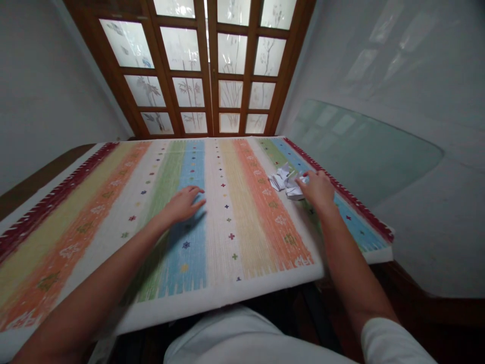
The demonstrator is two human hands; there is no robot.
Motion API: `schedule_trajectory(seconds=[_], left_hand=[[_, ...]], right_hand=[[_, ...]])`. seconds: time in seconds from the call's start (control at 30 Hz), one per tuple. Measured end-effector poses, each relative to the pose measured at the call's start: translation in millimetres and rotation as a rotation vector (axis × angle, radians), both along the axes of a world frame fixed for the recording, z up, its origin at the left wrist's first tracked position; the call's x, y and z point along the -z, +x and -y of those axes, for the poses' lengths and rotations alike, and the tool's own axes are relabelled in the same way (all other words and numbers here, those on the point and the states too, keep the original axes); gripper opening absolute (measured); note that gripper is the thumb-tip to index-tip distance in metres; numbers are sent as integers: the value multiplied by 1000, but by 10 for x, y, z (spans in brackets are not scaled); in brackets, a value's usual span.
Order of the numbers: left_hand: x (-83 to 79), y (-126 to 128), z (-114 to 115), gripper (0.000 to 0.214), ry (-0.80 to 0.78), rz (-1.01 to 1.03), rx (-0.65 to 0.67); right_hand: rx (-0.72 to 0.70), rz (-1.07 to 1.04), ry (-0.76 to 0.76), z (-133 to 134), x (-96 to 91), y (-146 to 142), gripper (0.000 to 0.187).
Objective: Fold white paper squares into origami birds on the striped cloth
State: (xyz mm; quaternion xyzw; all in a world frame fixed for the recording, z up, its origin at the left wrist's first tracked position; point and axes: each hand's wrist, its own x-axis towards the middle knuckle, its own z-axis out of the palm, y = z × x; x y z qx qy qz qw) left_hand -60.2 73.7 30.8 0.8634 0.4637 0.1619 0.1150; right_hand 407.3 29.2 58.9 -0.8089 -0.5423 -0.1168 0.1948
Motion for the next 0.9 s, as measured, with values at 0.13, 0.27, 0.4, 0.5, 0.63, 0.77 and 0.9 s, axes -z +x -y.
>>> schedule_trajectory(seconds=[0.13, 0.27, 0.4, 0.5, 0.63, 0.77, 0.9], left_hand=[[-55, 228, 682, 42, -22, 91, 116], [-77, 340, 1118, 36, -34, 169, 119], [-48, 393, 1338, 27, -46, 281, 140], [-10, 497, 1396, 26, -59, 417, 139], [56, 784, 1338, 54, -87, 629, 106], [173, 1035, 1199, 61, -93, 722, 142], [322, 1067, 1132, 34, -223, 836, 96]], right_hand=[[11, -104, -190, 170, 191, 223, 37], [-36, -186, -159, 219, 291, 139, 26], [-118, -201, -7, 364, 285, -22, 15], [-277, -226, 111, 544, 266, -260, 13], [-568, -367, 147, 809, 241, -779, 9], [-773, -581, 123, 968, 226, -1251, 13], [-819, -776, 165, 945, 240, -1452, 16]])
